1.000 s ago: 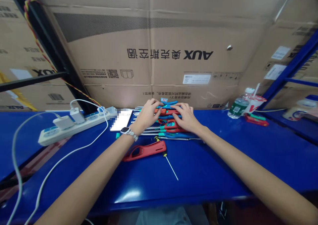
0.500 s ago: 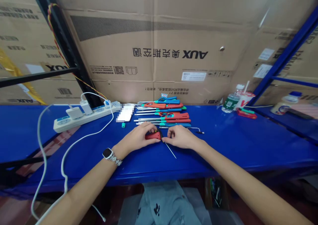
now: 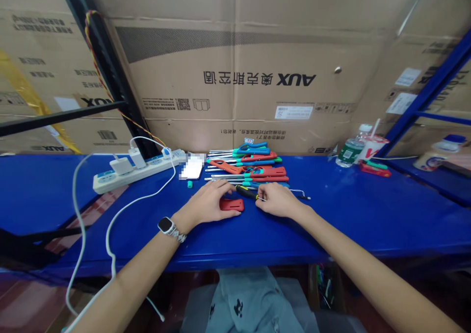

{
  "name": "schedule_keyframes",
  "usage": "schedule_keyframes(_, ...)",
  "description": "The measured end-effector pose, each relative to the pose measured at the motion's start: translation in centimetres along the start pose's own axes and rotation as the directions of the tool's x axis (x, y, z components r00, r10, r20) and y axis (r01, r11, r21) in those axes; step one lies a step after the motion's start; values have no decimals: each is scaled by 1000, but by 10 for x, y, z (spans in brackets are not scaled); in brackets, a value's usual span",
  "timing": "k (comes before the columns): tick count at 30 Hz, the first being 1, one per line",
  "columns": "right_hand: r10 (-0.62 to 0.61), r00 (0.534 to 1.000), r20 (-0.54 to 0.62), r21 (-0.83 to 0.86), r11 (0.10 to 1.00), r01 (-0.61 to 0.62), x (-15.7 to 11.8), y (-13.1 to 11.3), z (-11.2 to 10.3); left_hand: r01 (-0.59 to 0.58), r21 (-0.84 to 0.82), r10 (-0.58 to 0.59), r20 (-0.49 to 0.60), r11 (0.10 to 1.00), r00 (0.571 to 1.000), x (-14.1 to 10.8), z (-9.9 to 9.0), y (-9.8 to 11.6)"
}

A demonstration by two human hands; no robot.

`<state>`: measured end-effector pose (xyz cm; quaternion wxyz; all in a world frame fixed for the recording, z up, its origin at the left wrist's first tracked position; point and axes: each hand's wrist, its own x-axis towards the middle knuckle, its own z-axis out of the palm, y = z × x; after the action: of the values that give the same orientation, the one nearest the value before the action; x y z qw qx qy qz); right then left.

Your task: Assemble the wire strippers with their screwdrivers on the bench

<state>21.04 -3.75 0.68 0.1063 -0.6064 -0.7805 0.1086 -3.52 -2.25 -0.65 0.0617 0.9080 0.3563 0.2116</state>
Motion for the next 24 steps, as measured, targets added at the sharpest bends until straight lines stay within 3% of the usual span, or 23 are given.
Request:
schedule_keyframes(5, -52, 998, -36, -34, 998, 50, -1, 10, 2, -60, 63, 55, 86, 996, 995, -2, -2, -4)
schedule_keyframes(11, -199, 977, -79, 3, 980, 200, 3, 19, -10, -119, 61, 116, 54, 991, 992, 3, 8, -7)
schedule_keyframes(16, -157, 977, -142, -31, 988, 154, 28, 28, -26, -107, 60, 104, 47, 992, 993, 12, 12, 0)
schedule_keyframes(20, -227, 962, -155, -65, 974, 219, 32, 33, -18, -66, 86, 64, 32, 994, 997, 8, 4, 5)
schedule_keyframes(24, -330, 930, -163, -130, 941, 311, 11, 36, 0, -67, 72, 63, 54, 995, 997, -7, -7, -1)
